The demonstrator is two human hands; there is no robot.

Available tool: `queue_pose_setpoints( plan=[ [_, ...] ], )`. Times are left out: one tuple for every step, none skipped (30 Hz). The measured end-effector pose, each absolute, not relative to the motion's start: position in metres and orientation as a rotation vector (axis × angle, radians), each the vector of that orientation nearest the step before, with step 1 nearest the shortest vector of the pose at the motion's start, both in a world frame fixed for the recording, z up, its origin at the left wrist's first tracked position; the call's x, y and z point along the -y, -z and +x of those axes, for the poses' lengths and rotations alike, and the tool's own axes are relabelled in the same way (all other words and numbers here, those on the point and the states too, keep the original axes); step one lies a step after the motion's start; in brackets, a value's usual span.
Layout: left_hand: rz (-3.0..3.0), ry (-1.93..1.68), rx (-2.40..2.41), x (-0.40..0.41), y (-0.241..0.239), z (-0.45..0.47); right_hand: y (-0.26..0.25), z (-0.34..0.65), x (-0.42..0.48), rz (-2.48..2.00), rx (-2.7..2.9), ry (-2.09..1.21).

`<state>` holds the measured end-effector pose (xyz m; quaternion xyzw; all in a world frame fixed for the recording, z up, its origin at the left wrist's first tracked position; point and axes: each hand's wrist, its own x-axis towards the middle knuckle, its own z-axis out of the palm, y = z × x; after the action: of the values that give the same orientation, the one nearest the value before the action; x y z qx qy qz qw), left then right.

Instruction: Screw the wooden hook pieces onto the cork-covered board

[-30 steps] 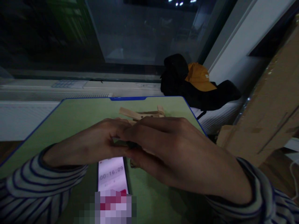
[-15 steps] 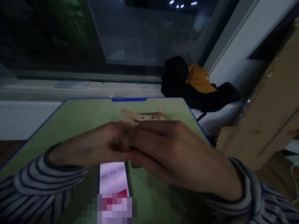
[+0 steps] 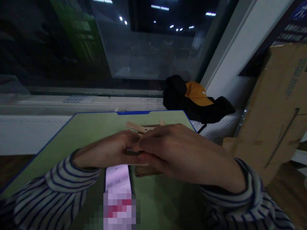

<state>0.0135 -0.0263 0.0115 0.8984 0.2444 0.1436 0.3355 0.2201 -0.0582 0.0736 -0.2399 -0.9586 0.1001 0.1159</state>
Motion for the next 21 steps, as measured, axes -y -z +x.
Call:
queue_pose_setpoints(
  plan=[
    [2.353, -0.38, -0.64, 0.026, -0.012, 0.014, -0.077, 0.219, 0.058, -0.727, 2.836, -0.288],
    [2.358, -0.384, -0.639, 0.026, -0.013, 0.014, -0.079, 0.218, 0.057, -0.742, 2.852, -0.281],
    [2.36, -0.385, -0.639, 0.026, -0.014, 0.013, -0.081, 0.217, 0.057, -0.751, 2.859, -0.276],
    [2.359, -0.385, -0.642, 0.027, -0.014, 0.013, -0.082, 0.216, 0.056, -0.748, 2.855, -0.273],
    [2.355, -0.384, -0.647, 0.027, -0.014, 0.013, -0.082, 0.215, 0.056, -0.74, 2.85, -0.273],
    [2.35, -0.383, -0.66, 0.027, -0.014, 0.012, -0.081, 0.214, 0.055, -0.729, 2.846, -0.273],
    [2.34, -0.388, -0.673, 0.028, -0.014, 0.012, -0.079, 0.214, 0.054, -0.718, 2.842, -0.27],
    [2.327, -0.396, -0.685, 0.028, -0.014, 0.011, -0.078, 0.213, 0.053, -0.71, 2.835, -0.262],
    [2.309, -0.404, -0.692, 0.028, -0.014, 0.011, -0.076, 0.214, 0.051, -0.703, 2.826, -0.248],
    [2.285, -0.406, -0.695, 0.028, -0.014, 0.011, -0.075, 0.214, 0.05, -0.693, 2.816, -0.234],
    [2.259, -0.404, -0.694, 0.028, -0.013, 0.011, -0.073, 0.214, 0.049, -0.69, 2.809, -0.224],
    [2.236, -0.402, -0.692, 0.027, -0.013, 0.011, -0.072, 0.215, 0.049, -0.691, 2.8, -0.212],
    [2.218, -0.403, -0.686, 0.027, -0.013, 0.011, -0.071, 0.215, 0.048, -0.69, 2.792, -0.197],
    [2.207, -0.406, -0.686, 0.027, -0.013, 0.011, -0.07, 0.216, 0.047, -0.691, 2.785, -0.18],
    [2.202, -0.408, -0.689, 0.027, -0.012, 0.011, -0.069, 0.216, 0.046, -0.695, 2.779, -0.162],
    [2.201, -0.409, -0.691, 0.027, -0.012, 0.01, -0.068, 0.216, 0.046, -0.688, 2.777, -0.145],
    [2.201, -0.409, -0.687, 0.027, -0.012, 0.01, -0.067, 0.216, 0.045, -0.681, 2.777, -0.132],
    [2.198, -0.408, -0.684, 0.026, -0.012, 0.01, -0.067, 0.215, 0.045, -0.674, 2.779, -0.119],
    [2.189, -0.405, -0.679, 0.026, -0.011, 0.009, -0.067, 0.214, 0.045, -0.672, 2.781, -0.108],
    [2.174, -0.403, -0.673, 0.026, -0.011, 0.008, -0.067, 0.214, 0.045, -0.672, 2.782, -0.098],
    [2.16, -0.402, -0.666, 0.025, -0.011, 0.008, -0.067, 0.213, 0.045, -0.671, 2.781, -0.091]
  ],
)
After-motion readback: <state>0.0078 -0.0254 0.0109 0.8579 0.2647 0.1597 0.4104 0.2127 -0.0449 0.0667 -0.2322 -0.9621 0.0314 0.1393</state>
